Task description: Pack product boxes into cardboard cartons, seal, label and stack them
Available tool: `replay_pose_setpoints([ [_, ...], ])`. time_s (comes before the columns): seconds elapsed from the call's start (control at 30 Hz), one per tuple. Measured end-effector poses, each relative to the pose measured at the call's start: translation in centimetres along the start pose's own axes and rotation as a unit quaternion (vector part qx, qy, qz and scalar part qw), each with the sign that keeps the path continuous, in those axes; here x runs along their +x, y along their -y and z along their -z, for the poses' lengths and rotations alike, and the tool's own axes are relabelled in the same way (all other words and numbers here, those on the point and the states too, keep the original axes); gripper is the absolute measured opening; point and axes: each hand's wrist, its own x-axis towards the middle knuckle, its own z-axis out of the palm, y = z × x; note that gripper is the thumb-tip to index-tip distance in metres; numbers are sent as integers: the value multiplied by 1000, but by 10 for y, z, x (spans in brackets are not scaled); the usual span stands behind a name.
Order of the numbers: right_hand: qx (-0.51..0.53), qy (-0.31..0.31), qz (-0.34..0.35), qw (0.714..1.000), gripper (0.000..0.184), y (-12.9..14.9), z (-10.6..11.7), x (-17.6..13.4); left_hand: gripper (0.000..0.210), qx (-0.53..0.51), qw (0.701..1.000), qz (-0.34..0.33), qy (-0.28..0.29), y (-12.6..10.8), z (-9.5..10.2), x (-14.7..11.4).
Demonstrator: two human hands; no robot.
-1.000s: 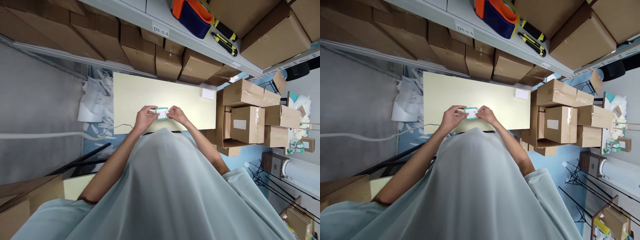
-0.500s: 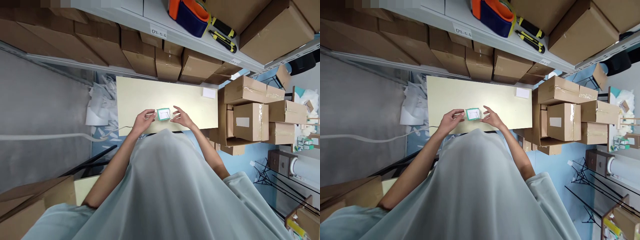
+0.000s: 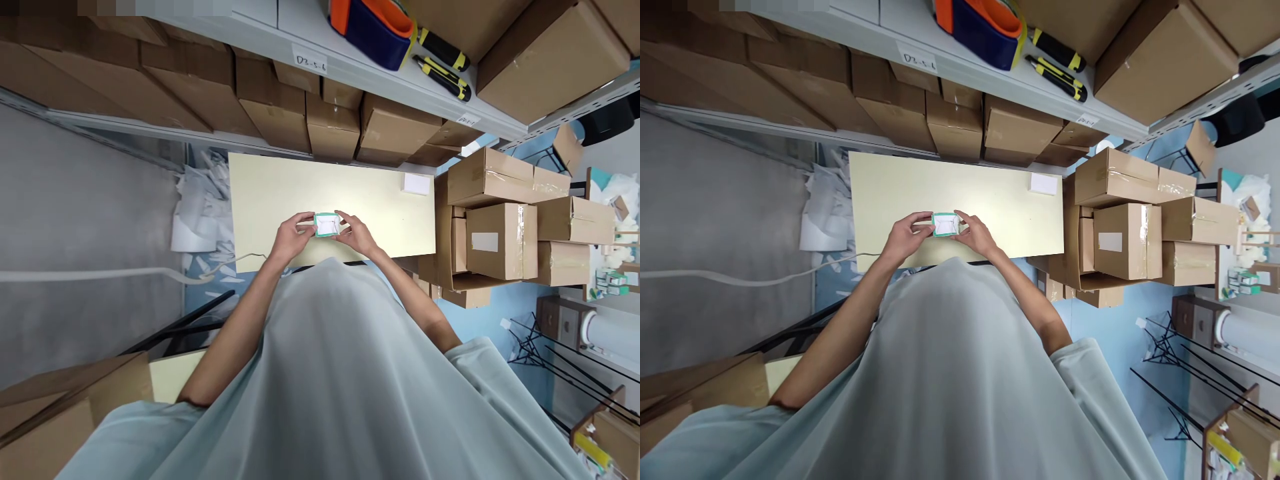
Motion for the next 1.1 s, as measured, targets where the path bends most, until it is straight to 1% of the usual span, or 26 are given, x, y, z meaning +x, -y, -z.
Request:
replay_pose_setpoints([
  [0.1, -16, 20, -4, 1000, 87, 0, 3, -2, 50, 7, 1000, 19, -4, -3, 0, -1],
  [0.2, -35, 21, 4, 999, 94, 2, 14, -2, 48, 23, 999, 22, -37, -12, 5, -2],
  [0.3, -56, -29, 22, 998, 88, 15, 39, 3, 42, 32, 996, 0, -88, -31, 14, 3],
  [0.37, -80, -71, 55, 993, 78, 32, 66, 11, 38, 32, 993, -27, -114, -52, 18, 15],
  [0.47, -152, -139, 129, 970, 55, 72, 117, 33, 38, 12, 985, -91, -146, -95, 17, 44],
  [0.53, -220, -185, 182, 940, 42, 109, 156, 52, 38, -2, 977, -143, -160, -133, 12, 62],
  [0.57, -253, -206, 207, 922, 40, 130, 174, 64, 38, -10, 972, -168, -166, -153, 9, 69],
  [0.63, -315, -232, 249, 886, 44, 171, 208, 92, 36, -29, 961, -207, -181, -190, 3, 79],
  [0.67, -347, -243, 255, 869, 48, 190, 221, 108, 34, -43, 956, -219, -190, -206, 0, 82],
  [0.73, -411, -239, 236, 847, 54, 221, 240, 143, 31, -61, 948, -238, -200, -230, -4, 84],
  [0.8, -469, -206, 188, 838, 60, 243, 249, 172, 32, -73, 942, -256, -202, -244, -6, 82],
  [0.9, -525, -155, 105, 830, 68, 261, 248, 196, 35, -90, 937, -271, -201, -249, -5, 75],
  [1.0, -542, -134, 64, 827, 65, 270, 244, 199, 37, -97, 937, -267, -204, -241, -3, 68],
  [1.1, -534, -141, 64, 831, 58, 273, 243, 189, 38, -92, 940, -256, -205, -232, 3, 60],
])
